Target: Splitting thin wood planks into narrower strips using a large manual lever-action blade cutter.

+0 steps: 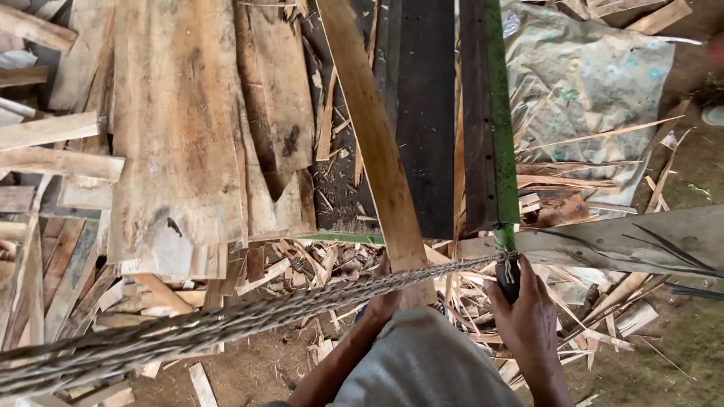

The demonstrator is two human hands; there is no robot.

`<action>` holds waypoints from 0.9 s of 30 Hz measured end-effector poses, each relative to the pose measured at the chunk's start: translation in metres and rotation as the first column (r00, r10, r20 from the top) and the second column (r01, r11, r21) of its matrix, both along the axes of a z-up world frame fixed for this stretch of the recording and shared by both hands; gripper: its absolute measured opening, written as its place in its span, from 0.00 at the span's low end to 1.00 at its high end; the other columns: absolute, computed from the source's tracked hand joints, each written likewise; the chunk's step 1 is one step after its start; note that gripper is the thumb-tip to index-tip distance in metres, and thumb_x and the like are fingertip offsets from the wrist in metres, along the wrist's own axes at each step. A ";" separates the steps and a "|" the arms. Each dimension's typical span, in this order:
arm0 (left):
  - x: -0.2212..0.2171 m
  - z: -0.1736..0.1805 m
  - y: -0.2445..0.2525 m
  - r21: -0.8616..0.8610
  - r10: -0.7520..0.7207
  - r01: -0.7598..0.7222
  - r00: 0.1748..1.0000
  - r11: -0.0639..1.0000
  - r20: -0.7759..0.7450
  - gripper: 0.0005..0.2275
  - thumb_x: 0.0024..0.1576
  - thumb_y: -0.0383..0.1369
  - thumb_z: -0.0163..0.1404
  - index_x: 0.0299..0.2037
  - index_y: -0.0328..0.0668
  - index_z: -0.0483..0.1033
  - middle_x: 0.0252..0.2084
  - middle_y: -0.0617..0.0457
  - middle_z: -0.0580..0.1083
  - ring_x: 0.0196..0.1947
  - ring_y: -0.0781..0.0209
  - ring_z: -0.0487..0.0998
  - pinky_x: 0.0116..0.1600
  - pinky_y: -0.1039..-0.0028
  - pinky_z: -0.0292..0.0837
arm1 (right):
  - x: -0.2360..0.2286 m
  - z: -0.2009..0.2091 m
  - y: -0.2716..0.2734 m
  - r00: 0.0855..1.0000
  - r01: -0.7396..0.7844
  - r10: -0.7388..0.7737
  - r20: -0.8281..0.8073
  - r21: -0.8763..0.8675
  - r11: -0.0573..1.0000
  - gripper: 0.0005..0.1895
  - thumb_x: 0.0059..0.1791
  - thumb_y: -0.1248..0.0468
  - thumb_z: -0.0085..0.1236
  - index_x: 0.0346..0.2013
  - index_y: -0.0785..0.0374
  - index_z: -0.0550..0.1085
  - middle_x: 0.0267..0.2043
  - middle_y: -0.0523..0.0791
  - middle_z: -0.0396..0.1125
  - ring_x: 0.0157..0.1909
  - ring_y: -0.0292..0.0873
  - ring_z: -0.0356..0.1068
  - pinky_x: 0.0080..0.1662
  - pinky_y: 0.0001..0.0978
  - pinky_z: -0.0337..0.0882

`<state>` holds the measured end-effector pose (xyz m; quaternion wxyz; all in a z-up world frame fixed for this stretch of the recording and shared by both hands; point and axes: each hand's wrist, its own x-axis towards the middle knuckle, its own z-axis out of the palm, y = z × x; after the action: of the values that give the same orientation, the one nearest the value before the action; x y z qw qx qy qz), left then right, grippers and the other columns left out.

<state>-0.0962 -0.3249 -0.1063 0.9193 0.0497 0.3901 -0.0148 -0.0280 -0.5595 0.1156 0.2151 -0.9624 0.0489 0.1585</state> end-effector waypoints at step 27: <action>0.259 0.230 0.079 0.901 -0.654 0.386 0.633 -0.199 -0.416 0.21 0.73 0.40 0.39 0.69 0.31 0.67 0.45 0.19 0.73 0.40 0.29 0.75 0.42 0.49 0.79 | -0.001 0.009 0.013 0.991 -0.018 -0.008 0.134 0.192 0.981 0.42 0.45 0.55 0.63 0.69 0.65 0.57 0.49 0.58 0.71 0.47 0.58 0.77 0.46 0.51 0.77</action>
<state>0.1624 -0.2462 0.1239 0.5754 0.7952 0.1384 -0.1321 -0.0289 -0.5462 0.1249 0.3095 -0.9457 0.0163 0.0980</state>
